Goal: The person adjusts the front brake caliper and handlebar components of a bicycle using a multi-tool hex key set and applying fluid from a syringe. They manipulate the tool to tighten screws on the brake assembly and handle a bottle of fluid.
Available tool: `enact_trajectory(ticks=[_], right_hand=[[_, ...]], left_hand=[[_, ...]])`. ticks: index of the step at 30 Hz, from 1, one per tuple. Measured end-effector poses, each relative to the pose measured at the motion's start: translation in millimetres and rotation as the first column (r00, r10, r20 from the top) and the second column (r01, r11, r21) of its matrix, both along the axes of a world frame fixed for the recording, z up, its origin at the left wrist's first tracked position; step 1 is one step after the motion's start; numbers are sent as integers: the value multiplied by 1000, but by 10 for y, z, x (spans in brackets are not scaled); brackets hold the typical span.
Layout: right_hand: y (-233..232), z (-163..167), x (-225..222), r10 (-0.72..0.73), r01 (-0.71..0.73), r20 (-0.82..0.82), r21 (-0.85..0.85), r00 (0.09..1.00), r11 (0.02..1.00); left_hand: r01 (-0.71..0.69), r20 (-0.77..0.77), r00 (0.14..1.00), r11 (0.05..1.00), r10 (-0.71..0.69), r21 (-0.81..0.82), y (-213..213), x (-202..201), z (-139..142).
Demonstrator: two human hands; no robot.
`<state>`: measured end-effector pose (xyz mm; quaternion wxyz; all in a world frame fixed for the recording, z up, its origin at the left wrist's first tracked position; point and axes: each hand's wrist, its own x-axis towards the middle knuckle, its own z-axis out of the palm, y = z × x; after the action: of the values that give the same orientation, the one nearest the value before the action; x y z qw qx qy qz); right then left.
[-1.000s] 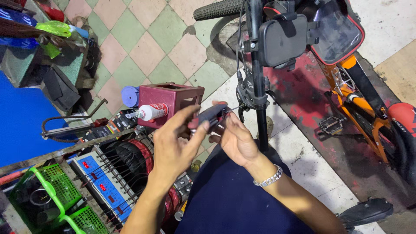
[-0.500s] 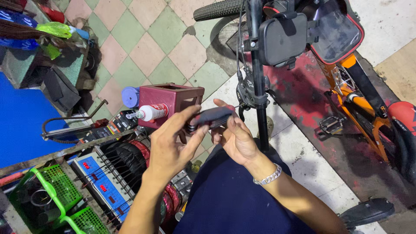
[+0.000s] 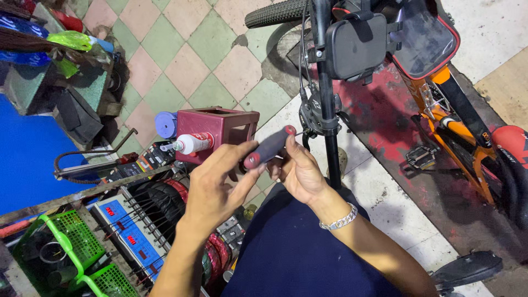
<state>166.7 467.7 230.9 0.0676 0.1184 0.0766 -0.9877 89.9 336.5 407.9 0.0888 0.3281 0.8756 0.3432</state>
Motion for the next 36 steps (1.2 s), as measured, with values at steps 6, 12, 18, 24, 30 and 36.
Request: enact_trajectory(ticks=[6,12,18,24,30,36], right_hand=[[-3,71,37,44,-44,32,-8,999,999],[-118,-63,18,1,-4,143,21,990,1000],[-80,42,4,106,-122,188,73,976,990],[74,209,166,219,-269,192,292,957,918],[298,277,461,103,-229,238,595,966,770],[632,196,559,59,-257,291,711,955,655]], left_hand=[[-476,479,721,860,500,-181,113,-20,-189],[-176,269,944,981,190,-75,-28,-10,-99],[-159,351,912,972,212,-175,-173,27,-199],[-426,547,789,890,278,163,-147,-169,-790],[-108,37,994,959,102,261,331,23,-1311],[-31,-179,981,974,72,223,581,42,-1313]])
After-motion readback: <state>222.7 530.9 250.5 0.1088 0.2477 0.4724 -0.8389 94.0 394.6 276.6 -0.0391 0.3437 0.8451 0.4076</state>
